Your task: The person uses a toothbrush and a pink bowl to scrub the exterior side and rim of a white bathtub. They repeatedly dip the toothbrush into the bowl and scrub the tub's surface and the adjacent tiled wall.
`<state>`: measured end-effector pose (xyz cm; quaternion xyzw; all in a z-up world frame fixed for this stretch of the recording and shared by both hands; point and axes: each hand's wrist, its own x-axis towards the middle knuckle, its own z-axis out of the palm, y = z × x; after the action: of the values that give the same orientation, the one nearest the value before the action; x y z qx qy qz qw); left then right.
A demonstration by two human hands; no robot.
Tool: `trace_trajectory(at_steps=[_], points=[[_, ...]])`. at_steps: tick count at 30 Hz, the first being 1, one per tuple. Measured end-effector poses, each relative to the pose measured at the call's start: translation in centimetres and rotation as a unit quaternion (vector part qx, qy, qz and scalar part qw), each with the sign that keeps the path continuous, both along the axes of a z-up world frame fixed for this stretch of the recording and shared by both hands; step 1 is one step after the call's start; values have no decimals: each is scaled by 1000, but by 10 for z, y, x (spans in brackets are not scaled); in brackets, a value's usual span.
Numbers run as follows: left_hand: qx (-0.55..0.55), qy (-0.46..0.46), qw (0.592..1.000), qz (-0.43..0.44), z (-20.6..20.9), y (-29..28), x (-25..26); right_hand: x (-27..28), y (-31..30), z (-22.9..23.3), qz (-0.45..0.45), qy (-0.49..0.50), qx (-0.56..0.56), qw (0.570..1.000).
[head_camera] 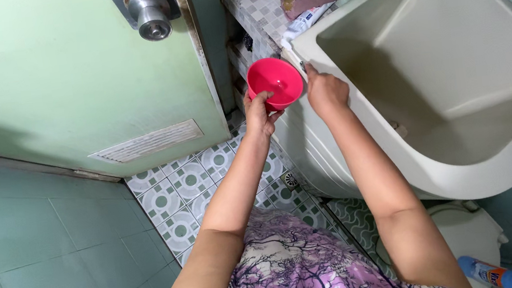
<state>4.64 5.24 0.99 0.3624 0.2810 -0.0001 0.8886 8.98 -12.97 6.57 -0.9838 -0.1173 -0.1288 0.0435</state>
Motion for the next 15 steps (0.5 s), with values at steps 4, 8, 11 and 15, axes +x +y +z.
trace_trajectory(at_steps=[4, 8, 11, 15], points=[[2, -9, 1000, -17, 1, 2, 0, -3, 1, -1, -61, 52, 33, 996], [4, -12, 1000, -16, 1, 4, 1, -1, 0, -2, -25, 22, 23, 999], [1, -11, 1000, -14, -1, 3, 2, -2, -2, -4, -31, 24, 15, 999], [7, 3, 1000, -13, -2, 1, 0, -4, 1, -5, -64, 46, 44, 996]])
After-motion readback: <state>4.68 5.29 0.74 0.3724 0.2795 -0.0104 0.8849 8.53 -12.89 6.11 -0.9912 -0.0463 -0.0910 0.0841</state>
